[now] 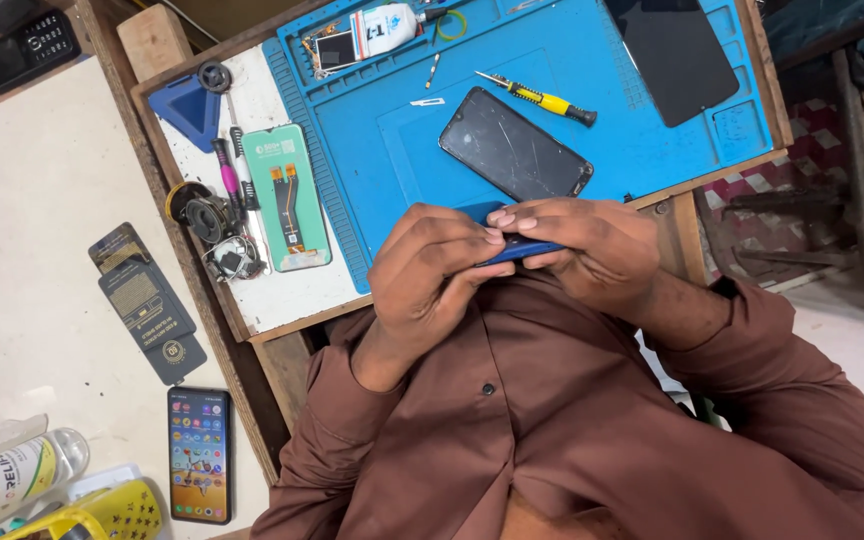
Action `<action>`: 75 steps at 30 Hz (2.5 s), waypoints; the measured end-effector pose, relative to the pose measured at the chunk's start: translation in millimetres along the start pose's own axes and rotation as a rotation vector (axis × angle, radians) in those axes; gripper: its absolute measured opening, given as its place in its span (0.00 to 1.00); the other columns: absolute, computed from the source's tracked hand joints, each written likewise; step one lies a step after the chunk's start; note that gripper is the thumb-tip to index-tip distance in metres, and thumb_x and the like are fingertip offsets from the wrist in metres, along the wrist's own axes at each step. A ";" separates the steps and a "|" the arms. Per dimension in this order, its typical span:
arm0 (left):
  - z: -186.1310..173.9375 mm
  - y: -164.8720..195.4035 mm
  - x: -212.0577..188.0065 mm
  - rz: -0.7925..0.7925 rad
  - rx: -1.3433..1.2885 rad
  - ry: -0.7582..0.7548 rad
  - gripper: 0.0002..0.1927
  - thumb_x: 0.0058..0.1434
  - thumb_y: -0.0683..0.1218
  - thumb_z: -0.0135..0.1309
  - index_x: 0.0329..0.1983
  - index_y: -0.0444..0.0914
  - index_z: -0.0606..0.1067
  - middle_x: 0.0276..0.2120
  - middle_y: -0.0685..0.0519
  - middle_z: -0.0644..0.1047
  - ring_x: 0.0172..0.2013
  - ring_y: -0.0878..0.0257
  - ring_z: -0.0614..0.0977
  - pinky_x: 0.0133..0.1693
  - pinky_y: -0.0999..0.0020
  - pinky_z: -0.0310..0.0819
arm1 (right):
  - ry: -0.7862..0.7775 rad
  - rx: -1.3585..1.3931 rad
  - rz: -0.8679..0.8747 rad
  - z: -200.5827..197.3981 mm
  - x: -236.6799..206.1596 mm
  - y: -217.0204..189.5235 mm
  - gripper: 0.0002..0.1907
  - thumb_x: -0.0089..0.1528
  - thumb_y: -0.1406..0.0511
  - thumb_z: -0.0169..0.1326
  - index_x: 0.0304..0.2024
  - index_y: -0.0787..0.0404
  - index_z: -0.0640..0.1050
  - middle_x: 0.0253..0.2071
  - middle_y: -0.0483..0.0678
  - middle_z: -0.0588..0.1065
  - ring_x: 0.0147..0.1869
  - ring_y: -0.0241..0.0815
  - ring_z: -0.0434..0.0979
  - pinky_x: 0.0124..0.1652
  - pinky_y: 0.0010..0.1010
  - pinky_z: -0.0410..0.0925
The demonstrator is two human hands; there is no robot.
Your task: The person uses a screwdriver to remove screws from a smartphone with a red battery visible. After removing the screws, the person places the back cover on the phone and inspects the device by turning it over and pressing the power button.
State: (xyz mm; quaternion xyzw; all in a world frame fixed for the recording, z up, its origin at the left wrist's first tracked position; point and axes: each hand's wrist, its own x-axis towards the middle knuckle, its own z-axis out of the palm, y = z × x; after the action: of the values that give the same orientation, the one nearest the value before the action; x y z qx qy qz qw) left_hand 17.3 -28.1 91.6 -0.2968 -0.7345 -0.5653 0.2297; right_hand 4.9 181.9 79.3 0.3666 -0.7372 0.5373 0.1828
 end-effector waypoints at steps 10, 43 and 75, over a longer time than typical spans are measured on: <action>-13.2 12.5 13.7 -0.059 0.013 -0.262 0.17 0.57 0.40 0.70 0.46 0.34 0.77 0.43 0.49 0.79 0.44 0.53 0.83 0.46 0.62 0.79 | 0.022 -0.029 -0.045 -9.9 0.4 -4.8 0.16 0.62 0.70 0.66 0.48 0.65 0.74 0.43 0.54 0.81 0.51 0.51 0.86 0.50 0.41 0.82; -18.3 -38.6 -8.4 -0.323 -0.537 0.049 0.09 0.67 0.40 0.64 0.48 0.35 0.78 0.45 0.50 0.78 0.48 0.58 0.82 0.53 0.66 0.80 | 0.085 -0.227 -0.020 -7.3 5.4 6.1 0.17 0.57 0.70 0.72 0.45 0.65 0.79 0.40 0.50 0.79 0.44 0.46 0.82 0.41 0.31 0.74; -35.9 -5.3 20.5 0.062 0.009 -0.197 0.09 0.65 0.37 0.61 0.45 0.41 0.77 0.47 0.54 0.83 0.53 0.56 0.86 0.53 0.61 0.74 | 0.067 0.099 -0.029 -20.0 4.6 20.7 0.15 0.61 0.63 0.65 0.46 0.60 0.76 0.47 0.53 0.80 0.57 0.51 0.84 0.60 0.47 0.73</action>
State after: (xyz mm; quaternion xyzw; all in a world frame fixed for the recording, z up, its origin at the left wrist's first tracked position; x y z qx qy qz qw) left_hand -1.0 -60.3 110.8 -0.3725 -0.7464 -0.5229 0.1751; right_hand -15.9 202.1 75.8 0.3677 -0.6977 0.5825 0.1969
